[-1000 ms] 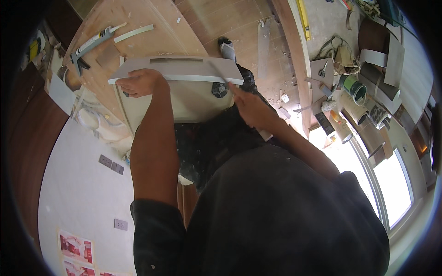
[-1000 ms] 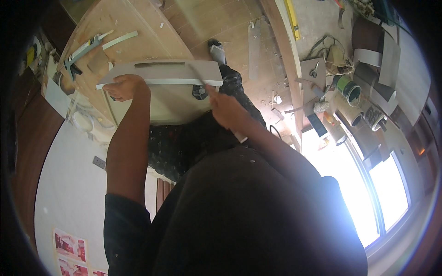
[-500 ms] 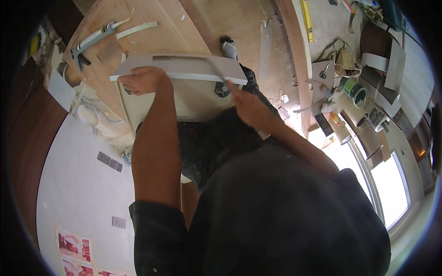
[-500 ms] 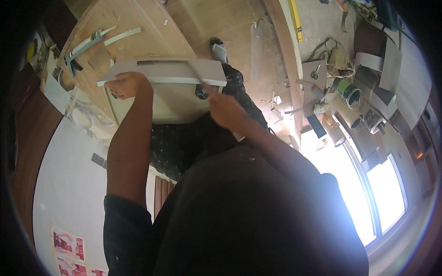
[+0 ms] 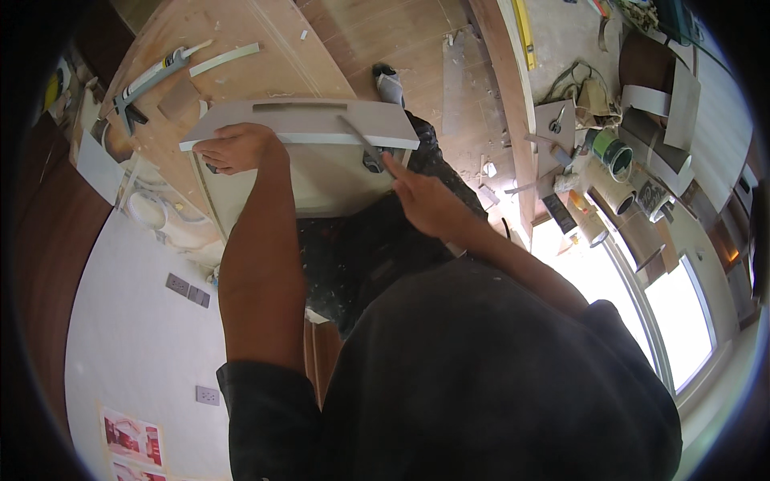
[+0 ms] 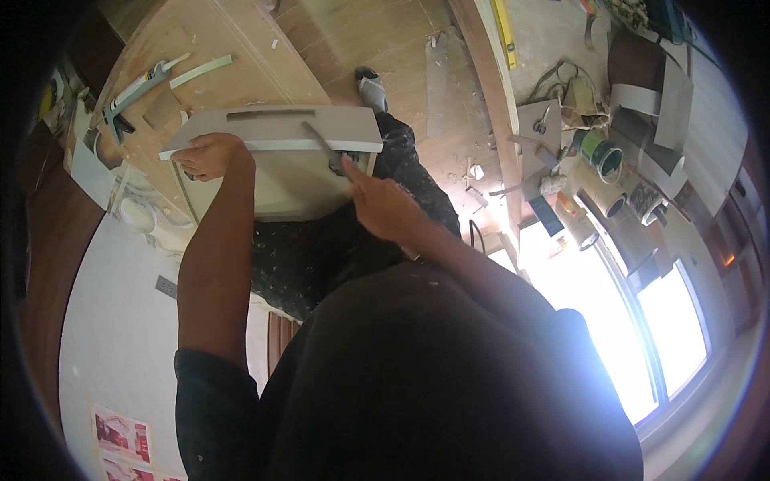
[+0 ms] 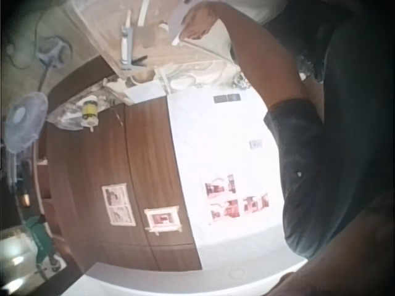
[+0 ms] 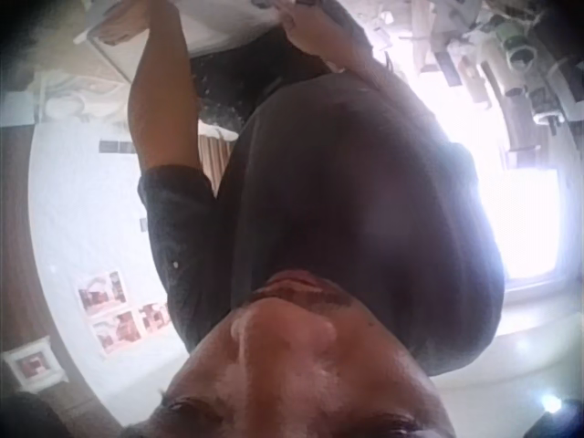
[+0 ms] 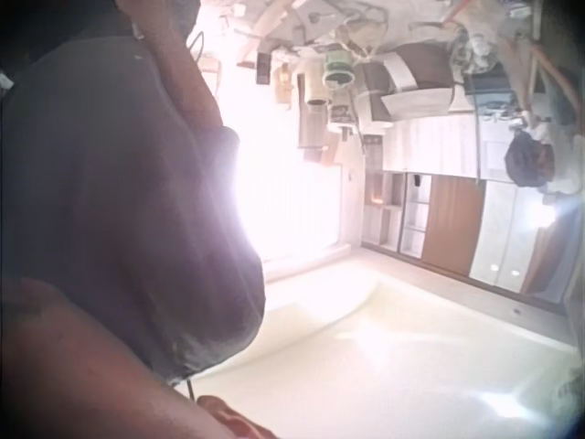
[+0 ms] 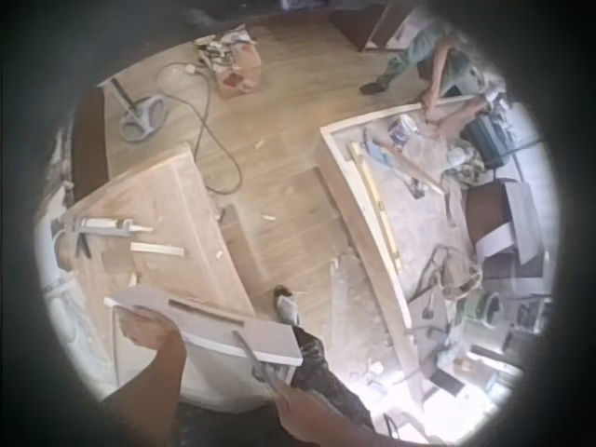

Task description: The person applies white edge banding to the edges of a cabinet door using a utility knife and a small wooden block. They repeatedly trim the banding flush with the door surface and press it into place.

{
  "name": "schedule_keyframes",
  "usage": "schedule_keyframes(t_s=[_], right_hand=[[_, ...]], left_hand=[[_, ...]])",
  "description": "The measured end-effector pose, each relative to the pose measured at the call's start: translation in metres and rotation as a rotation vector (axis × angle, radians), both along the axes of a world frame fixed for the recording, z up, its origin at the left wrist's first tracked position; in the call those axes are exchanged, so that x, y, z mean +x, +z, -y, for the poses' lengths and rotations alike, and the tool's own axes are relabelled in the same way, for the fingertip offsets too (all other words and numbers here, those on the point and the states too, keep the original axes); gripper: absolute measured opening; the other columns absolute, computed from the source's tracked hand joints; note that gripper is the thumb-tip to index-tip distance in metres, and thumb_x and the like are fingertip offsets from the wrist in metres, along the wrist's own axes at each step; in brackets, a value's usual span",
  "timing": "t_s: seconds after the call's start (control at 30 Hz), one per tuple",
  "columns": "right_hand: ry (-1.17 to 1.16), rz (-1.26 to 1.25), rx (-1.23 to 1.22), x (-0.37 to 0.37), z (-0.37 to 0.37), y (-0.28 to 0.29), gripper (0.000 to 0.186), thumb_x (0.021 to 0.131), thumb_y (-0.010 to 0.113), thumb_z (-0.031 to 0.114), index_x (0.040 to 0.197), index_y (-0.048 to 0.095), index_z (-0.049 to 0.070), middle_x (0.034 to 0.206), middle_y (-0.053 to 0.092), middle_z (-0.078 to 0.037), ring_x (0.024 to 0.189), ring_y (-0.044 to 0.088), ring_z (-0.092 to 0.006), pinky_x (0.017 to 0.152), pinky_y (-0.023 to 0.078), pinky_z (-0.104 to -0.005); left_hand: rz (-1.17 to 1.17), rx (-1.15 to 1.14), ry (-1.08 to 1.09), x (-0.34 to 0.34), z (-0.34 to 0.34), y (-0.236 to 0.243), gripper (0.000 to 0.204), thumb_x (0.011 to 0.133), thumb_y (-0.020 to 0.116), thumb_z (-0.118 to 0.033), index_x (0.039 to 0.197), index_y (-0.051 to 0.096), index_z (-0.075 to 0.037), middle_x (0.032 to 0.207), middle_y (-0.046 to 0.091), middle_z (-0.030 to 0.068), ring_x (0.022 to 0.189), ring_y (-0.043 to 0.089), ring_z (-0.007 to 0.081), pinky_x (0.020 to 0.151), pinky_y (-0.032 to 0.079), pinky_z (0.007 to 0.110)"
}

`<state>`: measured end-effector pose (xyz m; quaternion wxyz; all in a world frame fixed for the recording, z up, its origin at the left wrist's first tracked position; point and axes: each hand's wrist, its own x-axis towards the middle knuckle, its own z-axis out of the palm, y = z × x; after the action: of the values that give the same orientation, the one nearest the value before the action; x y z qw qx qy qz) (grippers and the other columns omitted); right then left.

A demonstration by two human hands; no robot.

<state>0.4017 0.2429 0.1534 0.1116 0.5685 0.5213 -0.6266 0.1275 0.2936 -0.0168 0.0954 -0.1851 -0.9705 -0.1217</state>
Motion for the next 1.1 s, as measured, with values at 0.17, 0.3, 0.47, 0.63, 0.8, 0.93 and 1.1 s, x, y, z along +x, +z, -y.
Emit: schedule_keyframes(t_s=[0.17,0.3,0.47,0.63,0.8,0.93,1.1], right_hand=[[-0.046,0.058,-0.086,0.007,-0.009,0.004,0.048,0.102,0.039,0.018,0.149,0.033,0.009,0.091,0.066,-0.030,0.088,0.062,-0.0492,0.083,0.050,-0.0538],[-0.008,0.140,0.104,0.025,0.013,-0.016,0.048,0.102,0.036,0.018,0.149,0.033,0.009,0.094,0.065,-0.031,0.089,0.062,-0.0499,0.085,0.049,-0.0542],[0.023,0.023,0.060,0.020,0.013,0.001,0.049,0.101,0.036,0.017,0.149,0.030,0.008,0.096,0.062,-0.034,0.089,0.061,-0.0495,0.082,0.048,-0.0549],[-0.104,0.133,-0.102,0.038,-0.006,-0.005,0.048,0.102,0.037,0.017,0.149,0.032,0.008,0.100,0.062,-0.034,0.093,0.060,-0.0504,0.087,0.045,-0.0557],[-0.058,0.082,0.080,0.042,0.021,-0.011,0.049,0.102,0.036,0.019,0.149,0.031,0.006,0.101,0.063,-0.032,0.094,0.059,-0.0497,0.090,0.046,-0.0534],[-0.041,0.143,-0.148,0.033,-0.013,0.007,0.049,0.103,0.036,0.021,0.149,0.031,0.006,0.098,0.065,-0.030,0.076,0.066,-0.0402,0.073,0.054,-0.0468],[-0.097,0.207,-0.251,0.038,-0.014,0.009,0.050,0.103,0.037,0.021,0.150,0.029,0.007,0.094,0.066,-0.028,0.071,0.067,-0.0385,0.070,0.056,-0.0457]], left_hand=[[-0.019,-0.019,0.012,-0.002,0.002,-0.004,0.058,0.099,0.034,-0.031,0.144,0.035,0.007,0.141,0.048,0.0195,0.130,0.045,0.0332,0.108,0.030,0.051],[0.096,0.021,0.005,0.002,-0.003,0.005,0.059,0.102,0.029,-0.032,0.146,0.031,0.007,0.148,0.041,0.0186,0.138,0.036,0.0322,0.109,0.027,0.052],[0.061,-0.006,0.023,0.000,-0.004,0.001,0.058,0.102,0.030,-0.031,0.145,0.033,0.007,0.148,0.042,0.0182,0.136,0.038,0.0327,0.110,0.025,0.051],[0.084,0.016,0.029,0.004,-0.005,0.006,0.058,0.101,0.031,-0.031,0.145,0.033,0.007,0.147,0.042,0.0188,0.137,0.037,0.0326,0.110,0.025,0.052],[0.125,0.026,0.032,0.003,-0.005,0.011,0.058,0.101,0.031,-0.030,0.145,0.031,0.007,0.145,0.043,0.0190,0.136,0.037,0.0327,0.111,0.024,0.053],[0.070,0.021,0.020,0.002,-0.005,0.003,0.058,0.101,0.032,-0.029,0.145,0.031,0.007,0.145,0.043,0.0191,0.136,0.037,0.0326,0.110,0.025,0.052],[0.066,-0.013,0.011,0.002,-0.006,0.004,0.057,0.101,0.028,-0.030,0.144,0.031,0.008,0.145,0.043,0.0192,0.136,0.037,0.0324,0.109,0.026,0.051]])
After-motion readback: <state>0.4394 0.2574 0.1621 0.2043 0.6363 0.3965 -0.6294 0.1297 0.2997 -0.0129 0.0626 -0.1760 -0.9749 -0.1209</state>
